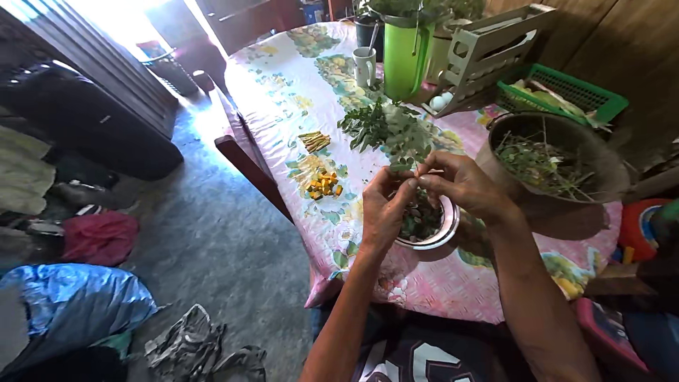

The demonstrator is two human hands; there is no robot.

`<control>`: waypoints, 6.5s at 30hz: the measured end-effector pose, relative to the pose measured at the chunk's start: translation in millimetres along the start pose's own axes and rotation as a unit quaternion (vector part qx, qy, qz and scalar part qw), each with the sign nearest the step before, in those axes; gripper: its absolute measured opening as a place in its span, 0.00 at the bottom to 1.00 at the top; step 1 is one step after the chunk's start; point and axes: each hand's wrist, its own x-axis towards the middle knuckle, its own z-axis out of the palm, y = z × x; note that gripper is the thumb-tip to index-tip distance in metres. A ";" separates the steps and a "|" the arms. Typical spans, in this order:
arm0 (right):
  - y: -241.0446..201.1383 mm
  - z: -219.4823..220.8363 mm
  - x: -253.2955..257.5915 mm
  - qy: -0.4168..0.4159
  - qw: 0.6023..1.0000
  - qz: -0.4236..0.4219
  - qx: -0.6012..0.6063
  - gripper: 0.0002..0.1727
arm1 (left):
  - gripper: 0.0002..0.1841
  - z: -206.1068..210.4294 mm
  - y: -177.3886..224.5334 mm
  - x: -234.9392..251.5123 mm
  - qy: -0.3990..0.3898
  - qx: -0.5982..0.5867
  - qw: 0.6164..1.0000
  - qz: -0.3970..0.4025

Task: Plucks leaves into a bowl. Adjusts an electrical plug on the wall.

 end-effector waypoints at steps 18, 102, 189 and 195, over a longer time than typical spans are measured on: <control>3.4 3.9 3.6 -0.024 0.999 -0.025 0.016 0.05 | 0.09 -10.9 5.9 1.0 -0.077 -0.024 0.997 -0.003; 34.2 4.1 31.0 0.015 0.958 -0.216 -0.186 0.07 | 0.07 -8.4 4.9 -10.6 0.020 -0.074 0.995 -0.064; -65.1 -143.0 -76.3 0.258 0.826 0.053 -0.499 0.14 | 0.08 -32.3 -1.4 -12.0 -0.041 0.023 0.999 -0.005; -70.7 -185.7 -112.7 0.316 0.755 0.226 -0.529 0.12 | 0.07 -24.8 -6.6 -13.8 -0.028 0.006 1.000 -0.010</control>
